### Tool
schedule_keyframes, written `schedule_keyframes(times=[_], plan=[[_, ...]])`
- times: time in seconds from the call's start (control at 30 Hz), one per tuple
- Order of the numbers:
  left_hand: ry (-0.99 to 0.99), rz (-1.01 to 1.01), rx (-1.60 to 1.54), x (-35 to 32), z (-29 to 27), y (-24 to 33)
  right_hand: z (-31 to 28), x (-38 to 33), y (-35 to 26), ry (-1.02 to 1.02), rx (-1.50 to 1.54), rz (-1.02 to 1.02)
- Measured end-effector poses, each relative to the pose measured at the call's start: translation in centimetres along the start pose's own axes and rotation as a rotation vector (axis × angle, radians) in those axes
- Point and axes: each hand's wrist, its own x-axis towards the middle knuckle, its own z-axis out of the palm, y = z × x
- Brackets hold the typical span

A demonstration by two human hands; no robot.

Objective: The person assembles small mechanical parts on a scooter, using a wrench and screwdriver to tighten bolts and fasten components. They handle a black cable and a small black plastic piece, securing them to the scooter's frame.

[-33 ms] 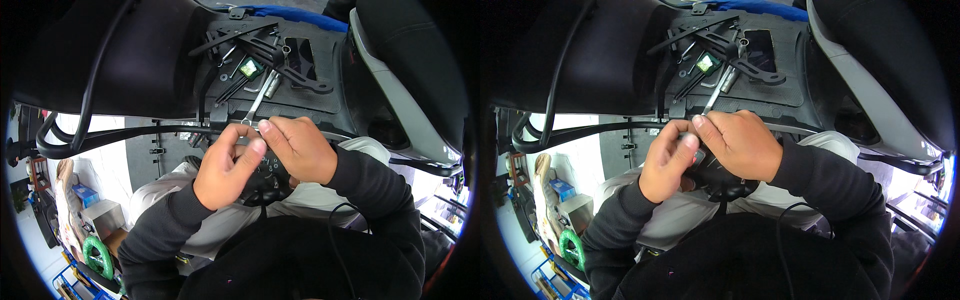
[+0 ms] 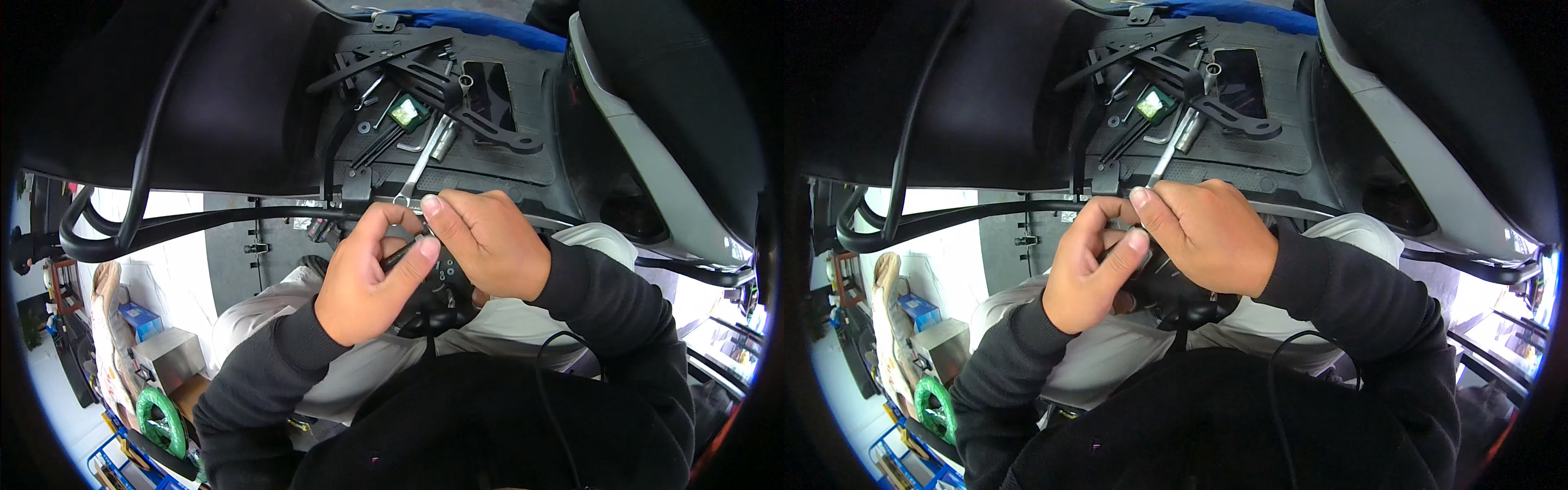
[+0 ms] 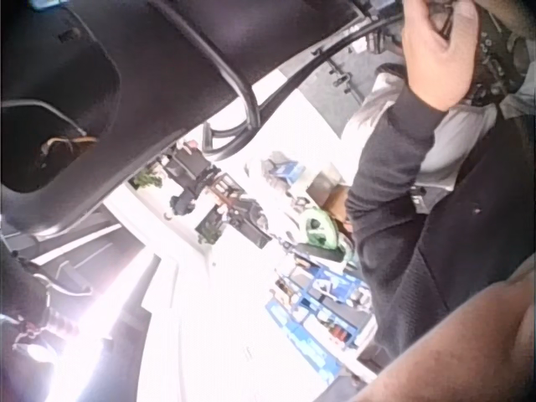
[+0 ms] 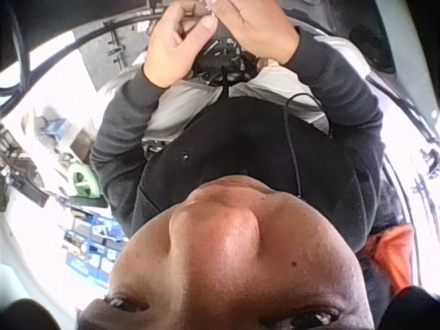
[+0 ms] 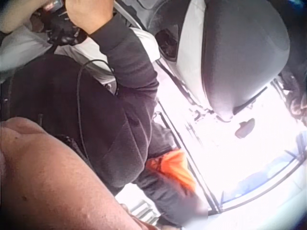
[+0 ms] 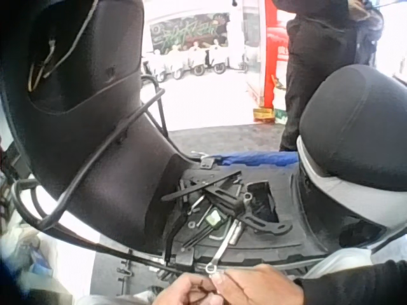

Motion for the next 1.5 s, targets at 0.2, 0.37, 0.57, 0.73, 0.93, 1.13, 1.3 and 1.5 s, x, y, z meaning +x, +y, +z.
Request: schedule_keyframes(times=[0.2, 0.37, 0.57, 0.73, 0.93, 1.13, 1.3, 1.5], plan=[[0.068, 0.016, 0.095, 0.3, -0.7, -0.3, -0.2, -0.1, 0.3, -0.033, 0.023, -0.033], [0.069, -0.062, -0.002, 0.7, -1.2, -0.5, -0.8, 0.2, 0.7, -0.158, 0.302, 0.045], [0.118, 0.103, 0.087, 0.5, -0.9, -0.4, -1.7, 0.4, 0.1, -0.16, 0.333, 0.034], [0.096, 0.105, 0.289, 0.6, -0.9, -0.5, -2.1, 0.6, 0.2, -0.259, 0.243, 0.291], [0.126, 0.057, 0.146, 0.7, -1.2, -0.6, -1.8, 0.5, 0.7, -0.164, 0.302, -0.057], [0.132, 0.121, 0.256, 0.7, -1.0, -0.8, -1.9, 0.8, 1.0, -0.322, 0.277, 0.23], [0.146, 0.08, 0.189, 0.7, -1.2, -0.8, -1.7, 0.8, 1.2, -0.2, 0.385, -0.051], [0.175, 0.166, 0.303, 0.6, -0.9, -0.9, -1.8, 0.8, 1.2, -0.302, 0.315, 0.184]])
